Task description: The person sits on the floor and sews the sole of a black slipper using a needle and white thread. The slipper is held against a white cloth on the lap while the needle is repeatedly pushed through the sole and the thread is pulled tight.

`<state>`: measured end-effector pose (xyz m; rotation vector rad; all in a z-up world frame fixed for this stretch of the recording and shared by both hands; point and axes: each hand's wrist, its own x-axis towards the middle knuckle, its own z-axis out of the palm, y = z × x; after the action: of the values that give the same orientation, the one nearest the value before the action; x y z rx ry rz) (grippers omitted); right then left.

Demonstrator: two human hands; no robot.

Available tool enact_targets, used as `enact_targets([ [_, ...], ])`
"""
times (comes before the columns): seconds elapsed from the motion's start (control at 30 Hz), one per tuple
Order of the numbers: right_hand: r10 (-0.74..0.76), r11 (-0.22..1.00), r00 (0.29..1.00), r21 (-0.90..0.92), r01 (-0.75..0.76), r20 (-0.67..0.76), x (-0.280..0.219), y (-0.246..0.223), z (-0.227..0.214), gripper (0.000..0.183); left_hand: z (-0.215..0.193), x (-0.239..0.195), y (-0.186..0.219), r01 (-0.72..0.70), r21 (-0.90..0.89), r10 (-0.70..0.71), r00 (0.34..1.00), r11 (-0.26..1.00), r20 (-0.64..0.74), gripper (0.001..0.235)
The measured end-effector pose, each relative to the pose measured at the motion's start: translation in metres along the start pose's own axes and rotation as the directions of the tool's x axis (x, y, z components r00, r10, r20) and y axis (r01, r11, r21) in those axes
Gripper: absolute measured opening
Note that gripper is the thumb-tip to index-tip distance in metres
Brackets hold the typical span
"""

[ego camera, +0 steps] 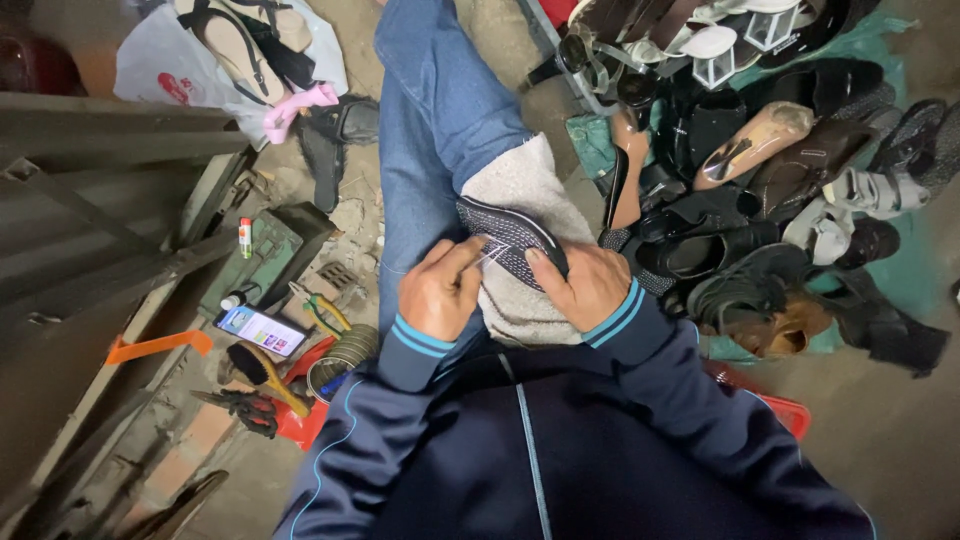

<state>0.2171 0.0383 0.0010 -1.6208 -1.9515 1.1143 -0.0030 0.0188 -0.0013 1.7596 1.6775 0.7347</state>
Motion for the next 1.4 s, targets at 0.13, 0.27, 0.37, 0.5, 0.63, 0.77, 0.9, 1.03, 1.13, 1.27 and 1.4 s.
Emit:
enact_targets([
  [0.13, 0.019, 0.999, 1.000, -0.043, -0.018, 0.016, -0.001, -0.002, -0.001, 0.058, 0.027, -0.006, -0.011, -0.066, 0.036, 0.068, 0.997, 0.997, -0.039, 0.017],
  [0.27, 0.013, 1.000, 1.000, -0.008, -0.013, 0.008, -0.002, -0.008, -0.001, 0.059, 0.034, -0.019, -0.017, 0.010, -0.018, -0.010, 1.000, 1.000, 0.010, 0.003],
  [0.37, 0.013, 0.999, 0.999, 0.034, -0.015, 0.041, -0.002, -0.011, -0.006, 0.055, -0.015, -0.021, 0.000, 0.122, -0.329, -0.045, 0.972, 0.937, 0.231, 0.003],
  [0.5, 0.015, 1.000, 0.998, 0.016, -0.016, 0.057, -0.001, -0.014, -0.006, 0.050, -0.092, -0.055, -0.034, 0.349, -0.219, -0.265, 0.904, 0.911, 0.337, 0.011],
  [0.63, -0.001, 1.000, 0.996, -0.015, 0.002, 0.086, 0.000, -0.016, -0.008, 0.048, -0.130, -0.088, -0.097, 0.447, 0.431, -0.560, 0.809, 0.784, 0.180, 0.018],
  [0.77, 0.029, 0.998, 0.992, -0.050, -0.023, 0.124, 0.001, -0.021, -0.008, 0.051, -0.100, -0.060, -0.061, 0.233, 0.468, -0.249, 0.968, 0.852, -0.029, 0.031],
  [0.9, 0.041, 0.999, 0.992, -0.035, -0.037, 0.120, -0.001, -0.018, -0.007, 0.046, -0.033, -0.022, 0.001, 0.068, -0.038, -0.066, 0.996, 0.997, 0.056, 0.062],
  [1.03, 0.106, 0.991, 0.983, 0.070, -0.118, 0.149, -0.010, 0.005, -0.013, 0.045, 0.016, -0.037, -0.013, 0.131, 0.094, -0.152, 0.954, 0.987, 0.260, 0.011],
  [1.13, 0.238, 0.816, 0.968, 0.525, -0.241, 0.073, -0.012, 0.060, -0.018, 0.019, 0.010, -0.037, 0.017, 0.165, -0.044, -0.152, 0.965, 0.985, 0.215, 0.015],
  [1.27, 0.375, 0.227, 0.926, 0.972, -0.057, -0.034, 0.000, 0.081, -0.040, 0.022, 0.011, -0.036, 0.017, 0.193, -0.115, -0.171, 0.969, 0.974, 0.179, 0.016],
  [1.4, 0.066, 0.021, 0.992, 0.994, -0.110, 0.109, -0.003, 0.069, -0.038, 0.060, 0.014, -0.035, 0.019, 0.182, -0.087, -0.160, 0.963, 0.979, 0.216, 0.020],
])
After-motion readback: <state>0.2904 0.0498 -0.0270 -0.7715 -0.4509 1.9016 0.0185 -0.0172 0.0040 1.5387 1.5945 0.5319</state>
